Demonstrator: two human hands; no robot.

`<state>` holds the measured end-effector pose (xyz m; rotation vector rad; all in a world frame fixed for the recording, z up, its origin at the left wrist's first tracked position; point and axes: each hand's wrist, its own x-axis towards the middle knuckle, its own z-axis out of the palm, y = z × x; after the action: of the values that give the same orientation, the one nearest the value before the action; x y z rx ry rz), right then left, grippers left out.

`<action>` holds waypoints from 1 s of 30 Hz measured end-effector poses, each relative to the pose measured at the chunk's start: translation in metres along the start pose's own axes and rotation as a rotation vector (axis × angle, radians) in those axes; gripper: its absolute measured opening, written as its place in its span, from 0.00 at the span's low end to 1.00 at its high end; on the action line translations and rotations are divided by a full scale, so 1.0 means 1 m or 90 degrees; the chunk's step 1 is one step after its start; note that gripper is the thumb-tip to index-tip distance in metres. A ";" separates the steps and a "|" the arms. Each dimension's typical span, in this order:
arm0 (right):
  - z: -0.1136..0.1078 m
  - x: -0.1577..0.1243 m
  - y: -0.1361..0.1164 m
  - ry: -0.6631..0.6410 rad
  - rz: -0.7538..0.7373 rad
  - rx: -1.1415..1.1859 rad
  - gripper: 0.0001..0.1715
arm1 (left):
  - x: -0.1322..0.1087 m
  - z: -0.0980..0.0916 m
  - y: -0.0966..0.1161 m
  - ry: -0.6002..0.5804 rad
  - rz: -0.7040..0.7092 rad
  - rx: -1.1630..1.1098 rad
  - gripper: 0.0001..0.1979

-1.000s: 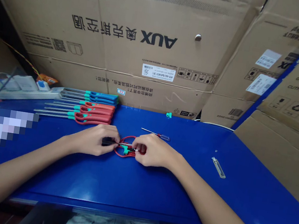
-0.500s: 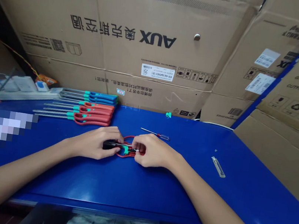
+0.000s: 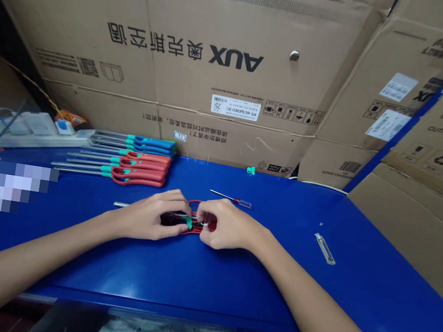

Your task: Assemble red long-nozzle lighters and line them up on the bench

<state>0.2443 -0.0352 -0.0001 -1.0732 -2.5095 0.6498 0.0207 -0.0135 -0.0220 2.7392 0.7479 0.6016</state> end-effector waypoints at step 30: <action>-0.003 0.001 0.006 -0.062 -0.040 0.034 0.11 | -0.002 -0.002 0.002 -0.027 0.016 -0.010 0.10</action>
<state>0.2485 -0.0303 -0.0004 -0.9618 -2.5813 0.7639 0.0193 -0.0155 -0.0203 2.7421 0.6958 0.5495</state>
